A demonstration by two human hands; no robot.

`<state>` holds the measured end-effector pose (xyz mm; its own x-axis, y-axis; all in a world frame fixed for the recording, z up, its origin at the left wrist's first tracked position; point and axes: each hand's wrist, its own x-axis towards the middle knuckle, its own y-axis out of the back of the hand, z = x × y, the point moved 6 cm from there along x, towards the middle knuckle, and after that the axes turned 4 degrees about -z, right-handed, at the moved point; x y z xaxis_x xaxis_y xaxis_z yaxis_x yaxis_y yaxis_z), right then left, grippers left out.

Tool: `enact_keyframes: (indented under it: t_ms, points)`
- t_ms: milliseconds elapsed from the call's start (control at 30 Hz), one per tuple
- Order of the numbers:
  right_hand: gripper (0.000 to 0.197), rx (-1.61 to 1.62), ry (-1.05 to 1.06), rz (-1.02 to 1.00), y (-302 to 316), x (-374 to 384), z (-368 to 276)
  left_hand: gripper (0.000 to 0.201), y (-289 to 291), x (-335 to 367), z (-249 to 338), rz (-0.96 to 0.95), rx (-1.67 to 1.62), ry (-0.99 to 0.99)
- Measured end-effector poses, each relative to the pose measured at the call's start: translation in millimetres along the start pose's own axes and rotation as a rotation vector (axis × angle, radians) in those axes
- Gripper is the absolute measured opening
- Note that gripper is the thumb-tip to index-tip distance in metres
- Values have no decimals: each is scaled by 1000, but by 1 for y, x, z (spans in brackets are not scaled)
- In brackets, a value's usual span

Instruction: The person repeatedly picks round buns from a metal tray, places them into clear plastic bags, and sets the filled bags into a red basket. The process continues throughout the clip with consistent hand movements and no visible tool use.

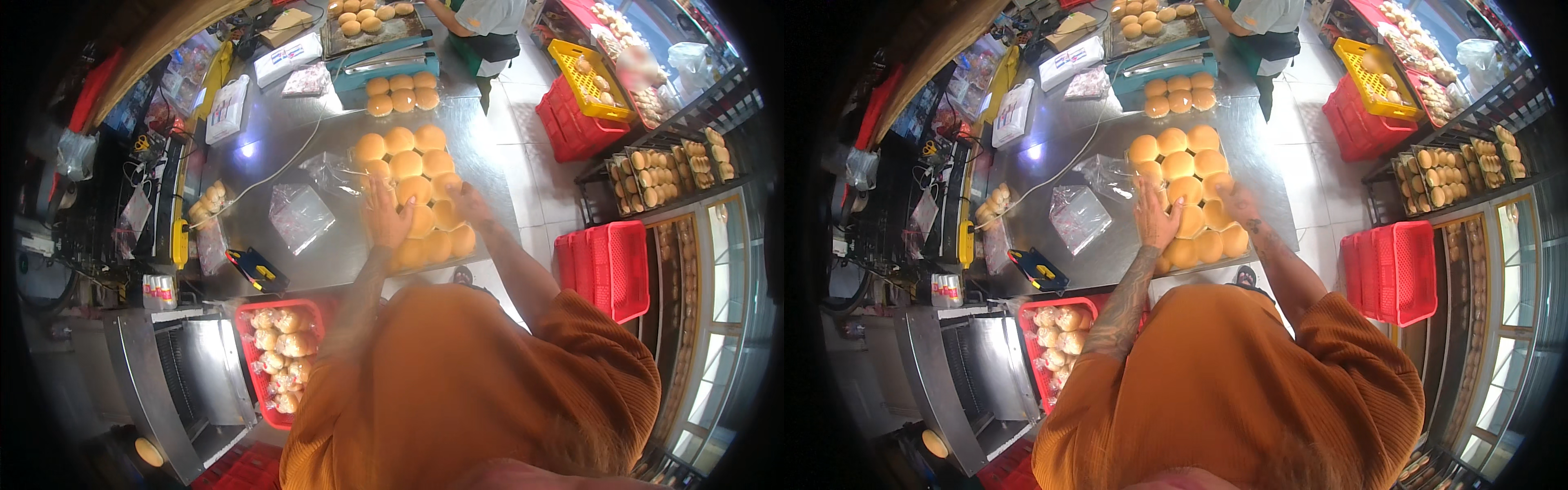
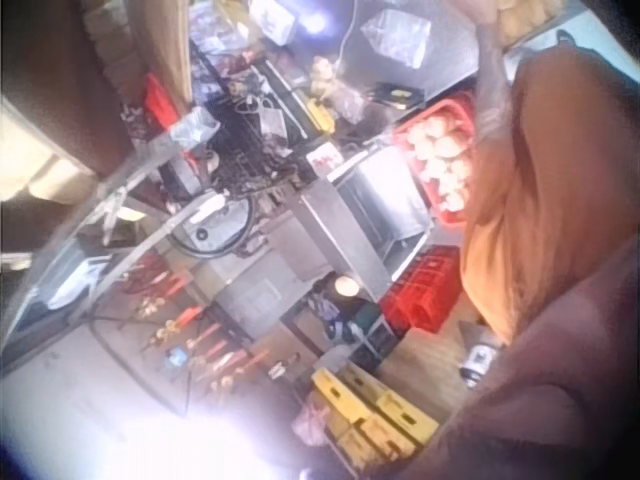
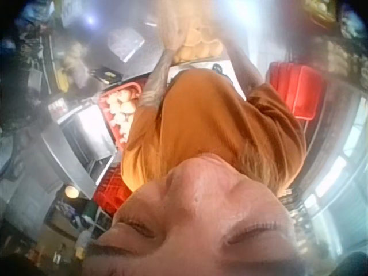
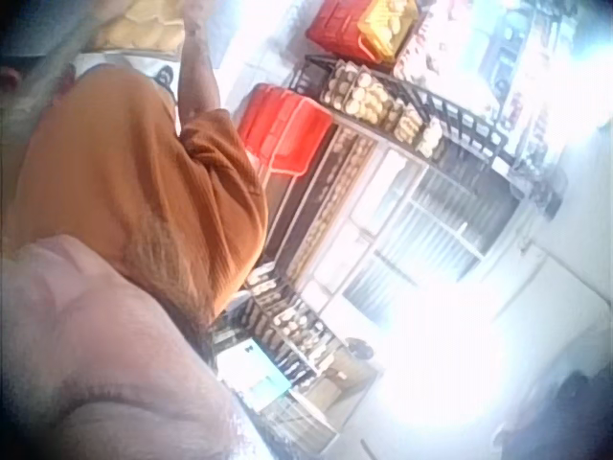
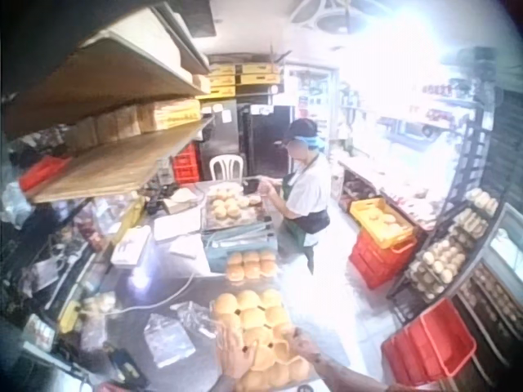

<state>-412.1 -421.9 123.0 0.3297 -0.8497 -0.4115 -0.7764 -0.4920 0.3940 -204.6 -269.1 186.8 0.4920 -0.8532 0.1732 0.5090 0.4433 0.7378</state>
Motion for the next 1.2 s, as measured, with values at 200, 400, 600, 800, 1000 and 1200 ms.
enact_keyframes:
  t_ms: [200,400,600,800,1000,1200]
  points:
    - [71,332,82,-21,-14,5,1,94,-47,-7,-9,-69,204,122]
    - [89,24,145,113,-16,-5,-8,90,-45,-8,-2,-81,251,152]
    - [97,-199,260,21,-11,20,-10,88,-47,-9,-6,-105,261,178]
    - [95,-598,295,-264,12,27,-45,79,-30,-2,-6,-100,151,135]
    - [95,-861,467,-550,45,-15,-88,52,31,33,-1,-62,106,72]
    - [103,36,333,-442,27,-64,-109,57,46,43,18,-199,-110,-130]
